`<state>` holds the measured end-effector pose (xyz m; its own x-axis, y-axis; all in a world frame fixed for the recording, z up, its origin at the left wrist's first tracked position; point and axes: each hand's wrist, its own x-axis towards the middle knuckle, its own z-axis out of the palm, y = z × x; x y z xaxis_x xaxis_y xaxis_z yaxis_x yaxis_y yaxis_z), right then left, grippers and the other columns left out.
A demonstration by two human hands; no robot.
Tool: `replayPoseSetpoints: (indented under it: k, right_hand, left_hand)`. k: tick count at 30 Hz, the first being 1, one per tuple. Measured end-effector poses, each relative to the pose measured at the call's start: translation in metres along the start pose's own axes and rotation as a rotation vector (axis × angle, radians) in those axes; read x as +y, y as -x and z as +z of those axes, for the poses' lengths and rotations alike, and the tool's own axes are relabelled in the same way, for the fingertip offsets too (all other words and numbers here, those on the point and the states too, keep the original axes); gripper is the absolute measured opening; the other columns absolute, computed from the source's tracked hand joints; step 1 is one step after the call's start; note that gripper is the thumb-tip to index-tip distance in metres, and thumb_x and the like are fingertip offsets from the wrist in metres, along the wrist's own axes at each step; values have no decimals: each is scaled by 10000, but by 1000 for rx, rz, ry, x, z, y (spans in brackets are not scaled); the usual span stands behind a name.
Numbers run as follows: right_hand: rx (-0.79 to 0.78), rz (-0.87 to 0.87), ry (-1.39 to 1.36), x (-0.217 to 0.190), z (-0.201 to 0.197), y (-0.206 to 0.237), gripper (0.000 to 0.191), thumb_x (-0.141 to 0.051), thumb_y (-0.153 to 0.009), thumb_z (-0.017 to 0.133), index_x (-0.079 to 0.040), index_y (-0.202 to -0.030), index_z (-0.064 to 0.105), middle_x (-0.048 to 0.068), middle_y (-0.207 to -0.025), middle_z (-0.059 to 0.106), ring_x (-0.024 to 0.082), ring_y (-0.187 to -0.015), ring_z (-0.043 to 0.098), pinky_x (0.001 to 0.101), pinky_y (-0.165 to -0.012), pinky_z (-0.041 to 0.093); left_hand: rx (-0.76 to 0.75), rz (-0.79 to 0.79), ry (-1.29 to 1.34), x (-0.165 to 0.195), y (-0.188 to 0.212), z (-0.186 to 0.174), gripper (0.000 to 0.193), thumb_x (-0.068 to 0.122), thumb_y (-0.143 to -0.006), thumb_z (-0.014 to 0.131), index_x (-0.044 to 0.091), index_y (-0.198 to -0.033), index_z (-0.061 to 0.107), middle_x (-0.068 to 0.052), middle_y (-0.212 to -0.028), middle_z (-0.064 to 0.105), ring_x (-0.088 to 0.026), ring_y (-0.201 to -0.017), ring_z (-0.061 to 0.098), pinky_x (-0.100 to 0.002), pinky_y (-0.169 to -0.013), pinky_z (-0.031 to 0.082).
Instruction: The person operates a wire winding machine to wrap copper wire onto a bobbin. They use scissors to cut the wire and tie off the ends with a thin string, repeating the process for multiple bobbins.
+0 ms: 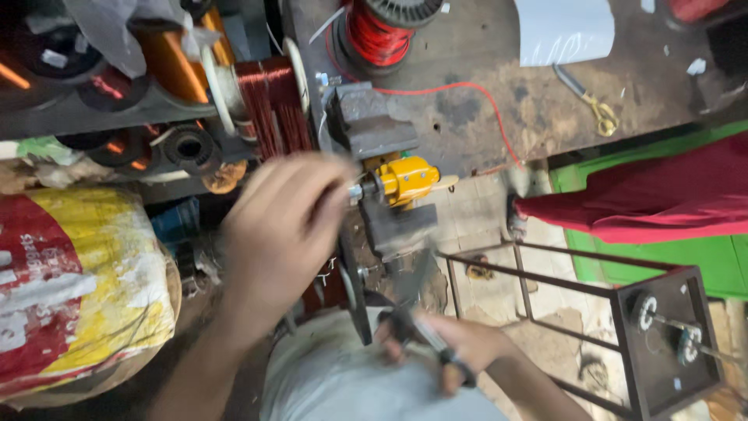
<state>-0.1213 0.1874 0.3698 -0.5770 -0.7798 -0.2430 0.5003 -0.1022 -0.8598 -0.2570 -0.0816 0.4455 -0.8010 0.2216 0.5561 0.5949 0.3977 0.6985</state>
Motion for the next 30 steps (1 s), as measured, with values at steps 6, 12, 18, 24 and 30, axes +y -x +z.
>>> replayPoseSetpoints:
  k: [6,12,18,24,30]
  right_hand:
    - [844,-314,863,-27,-133,29,681,-198,-758,854,-32,-1311,492,84,-1121,540,205,-1058,543,363,-961,472]
    - [1000,-216,1381,-15,-306,27,642,-98,-770,832,18,-1296,483,191,-1148,570,329,-1032,577,432,-884,489]
    - [928,-96,1496,16,-385,-24,447,-88,-803,799,-8,-1197,603,213,-1081,644,414,-1009,627,477,-858,504]
    - [944,-262,1503,-13,-334,-58,401,-116,-826,800,-15,-1196,682,226,-1111,654,412,-981,646,459,-850,523]
    - [1148,-624,1227,-27,-199,-20,122,-47,-1020,667,-4,-1129,703,158,-1062,694,278,-928,687,343,-824,544]
  left_hand:
    - [-108,501,-582,4,-112,109,422,164,-726,689,158,-1148,690,-42,-1243,680,-249,-1179,624,-432,-988,486]
    - [168,141,-302,2,2,33,304,80,-965,726,76,-1260,653,-136,-1299,638,-327,-1235,591,-454,-1071,436]
    - [48,-1004,215,-27,115,27,306,297,-1065,538,128,-1265,695,-51,-1048,740,-176,-772,599,-322,-637,491]
    - [157,-735,477,-48,134,41,283,305,-1043,606,46,-1065,718,10,-1024,717,-85,-973,614,-251,-877,478]
    - [-16,-594,321,-42,134,29,228,225,-1019,621,22,-994,723,-52,-1012,628,-146,-1027,596,-297,-957,453]
